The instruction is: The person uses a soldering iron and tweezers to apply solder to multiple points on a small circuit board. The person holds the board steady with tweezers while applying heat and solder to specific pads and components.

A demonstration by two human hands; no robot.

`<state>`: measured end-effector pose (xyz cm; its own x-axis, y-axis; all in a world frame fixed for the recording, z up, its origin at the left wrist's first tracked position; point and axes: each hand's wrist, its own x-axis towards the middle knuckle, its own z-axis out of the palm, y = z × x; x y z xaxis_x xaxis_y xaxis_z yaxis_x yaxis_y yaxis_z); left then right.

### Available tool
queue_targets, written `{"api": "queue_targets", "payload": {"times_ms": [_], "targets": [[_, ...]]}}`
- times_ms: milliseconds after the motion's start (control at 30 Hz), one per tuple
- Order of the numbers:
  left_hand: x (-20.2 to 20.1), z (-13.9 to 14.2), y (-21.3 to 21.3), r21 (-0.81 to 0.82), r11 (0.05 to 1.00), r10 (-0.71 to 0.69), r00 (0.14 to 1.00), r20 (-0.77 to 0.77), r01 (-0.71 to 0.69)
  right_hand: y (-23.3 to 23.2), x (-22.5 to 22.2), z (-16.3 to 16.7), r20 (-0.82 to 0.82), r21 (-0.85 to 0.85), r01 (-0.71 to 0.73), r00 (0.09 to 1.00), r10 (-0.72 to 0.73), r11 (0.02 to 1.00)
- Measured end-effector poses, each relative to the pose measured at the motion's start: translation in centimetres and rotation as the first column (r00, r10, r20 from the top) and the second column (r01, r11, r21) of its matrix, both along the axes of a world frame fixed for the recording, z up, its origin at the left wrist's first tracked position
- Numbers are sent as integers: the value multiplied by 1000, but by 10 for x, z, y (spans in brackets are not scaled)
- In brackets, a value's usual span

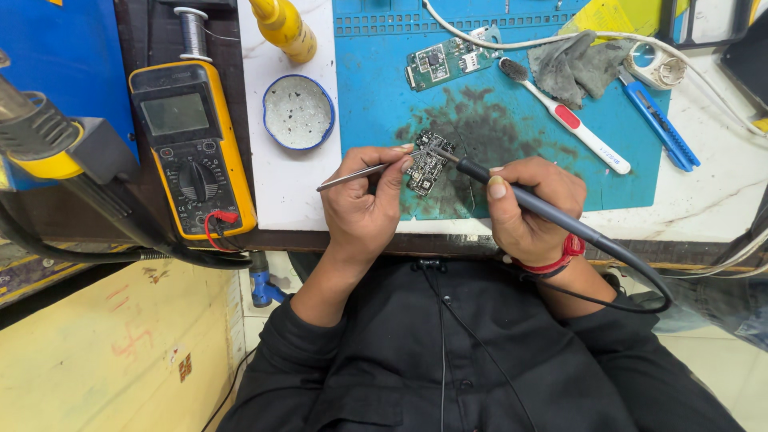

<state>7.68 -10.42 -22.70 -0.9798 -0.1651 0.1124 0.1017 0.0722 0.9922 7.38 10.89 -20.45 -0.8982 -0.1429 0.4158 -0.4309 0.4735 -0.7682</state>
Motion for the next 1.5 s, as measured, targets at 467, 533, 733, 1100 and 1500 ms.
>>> {"api": "queue_targets", "payload": {"times_ms": [467, 533, 733, 1100, 1500], "targets": [[0, 2, -1, 19, 1000, -16, 999, -44, 17, -1, 1, 0, 12, 8, 36, 999, -37, 999], [0, 3, -2, 7, 1000, -16, 999, -50, 16, -2, 0, -1, 3, 13, 34, 999, -34, 999], [0, 3, -1, -48, 999, -16, 998, -68, 12, 0, -1, -1, 0, 38, 28, 1000, -28, 999], [-1, 6, -2, -75, 997, -22, 997, -74, 16, -2, -2, 0, -18, 38, 28, 999, -27, 999], [3, 7, -3, -94, 995, -29, 995, -93, 20, -2, 2, -1, -28, 25, 15, 999, -14, 1000]]}}
